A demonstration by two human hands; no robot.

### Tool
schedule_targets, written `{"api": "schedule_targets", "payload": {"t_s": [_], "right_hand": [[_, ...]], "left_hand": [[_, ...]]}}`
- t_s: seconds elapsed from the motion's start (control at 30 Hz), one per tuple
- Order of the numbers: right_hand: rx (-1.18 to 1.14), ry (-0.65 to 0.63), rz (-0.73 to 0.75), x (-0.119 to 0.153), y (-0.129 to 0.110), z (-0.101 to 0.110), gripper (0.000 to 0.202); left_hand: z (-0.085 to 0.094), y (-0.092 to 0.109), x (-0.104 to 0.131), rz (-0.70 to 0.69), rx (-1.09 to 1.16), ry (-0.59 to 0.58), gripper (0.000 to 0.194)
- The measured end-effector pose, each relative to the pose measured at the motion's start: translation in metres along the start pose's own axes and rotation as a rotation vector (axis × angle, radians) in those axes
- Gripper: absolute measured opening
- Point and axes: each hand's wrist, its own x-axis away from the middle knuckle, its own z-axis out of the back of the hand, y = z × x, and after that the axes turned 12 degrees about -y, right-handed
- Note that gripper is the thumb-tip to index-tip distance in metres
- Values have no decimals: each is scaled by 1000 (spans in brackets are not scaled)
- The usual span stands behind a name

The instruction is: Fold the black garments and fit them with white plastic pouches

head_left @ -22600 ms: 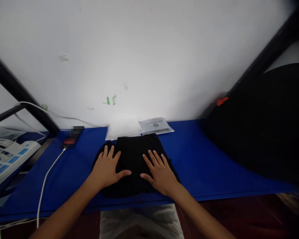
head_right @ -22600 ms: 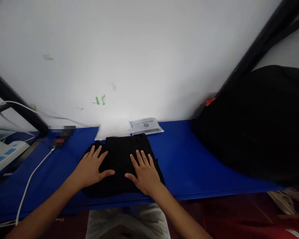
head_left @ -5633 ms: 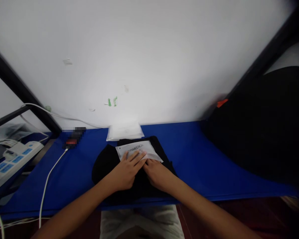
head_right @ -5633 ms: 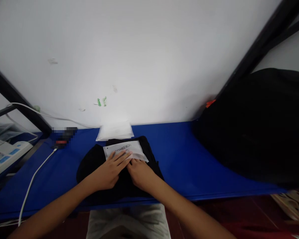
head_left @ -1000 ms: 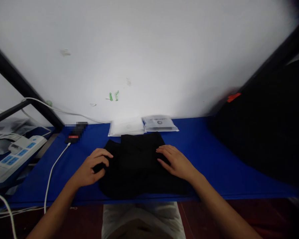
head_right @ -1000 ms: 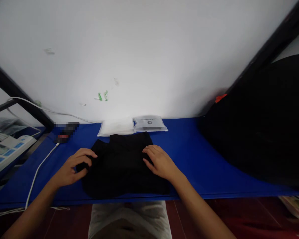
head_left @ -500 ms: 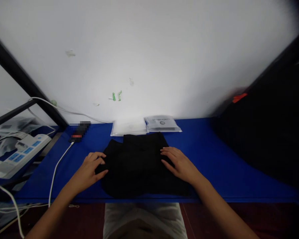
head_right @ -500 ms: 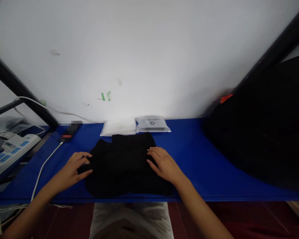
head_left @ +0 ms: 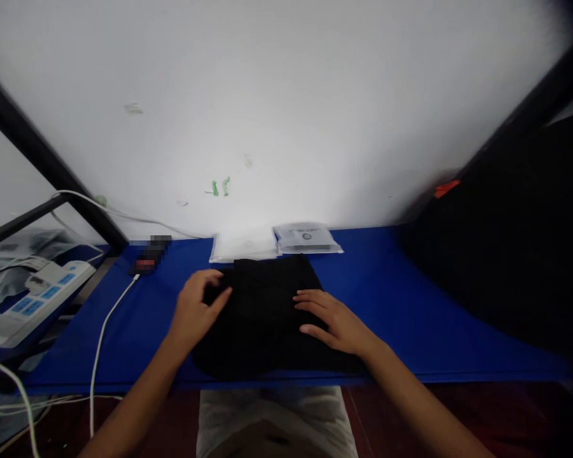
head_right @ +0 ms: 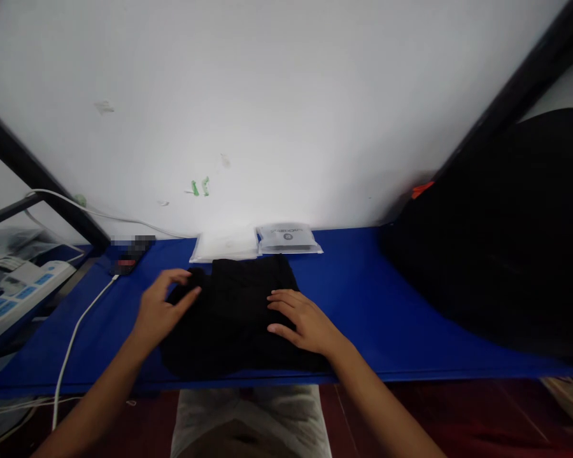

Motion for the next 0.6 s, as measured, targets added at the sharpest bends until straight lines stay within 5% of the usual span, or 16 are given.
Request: {"api": "schedule_targets", "payload": {"t_s": [0.07,0.13,0.2,0.3,0.37,0.6], "right_hand": [[-6,1,-5,1,1,0,33],[-11,-2,-14,2,1,0,33],[-14,-5,-21,2,1,0,32],[-15,0,-21,3,2,0,32],[-19,18,-22,3,2,0,32],[-29,132,-17,5,4,2,26]], "left_hand": [[-14,4,2,-187,-72,-320,19],[-19,3,6,-262,-73,-517,16],[-18,-2,11,-201,-18,-457,18],[-15,-13,22,10,-24,-105,26],[-16,-19,31,146,-156,5,33],[-26,-16,37,274,-411,-170,39]]}}
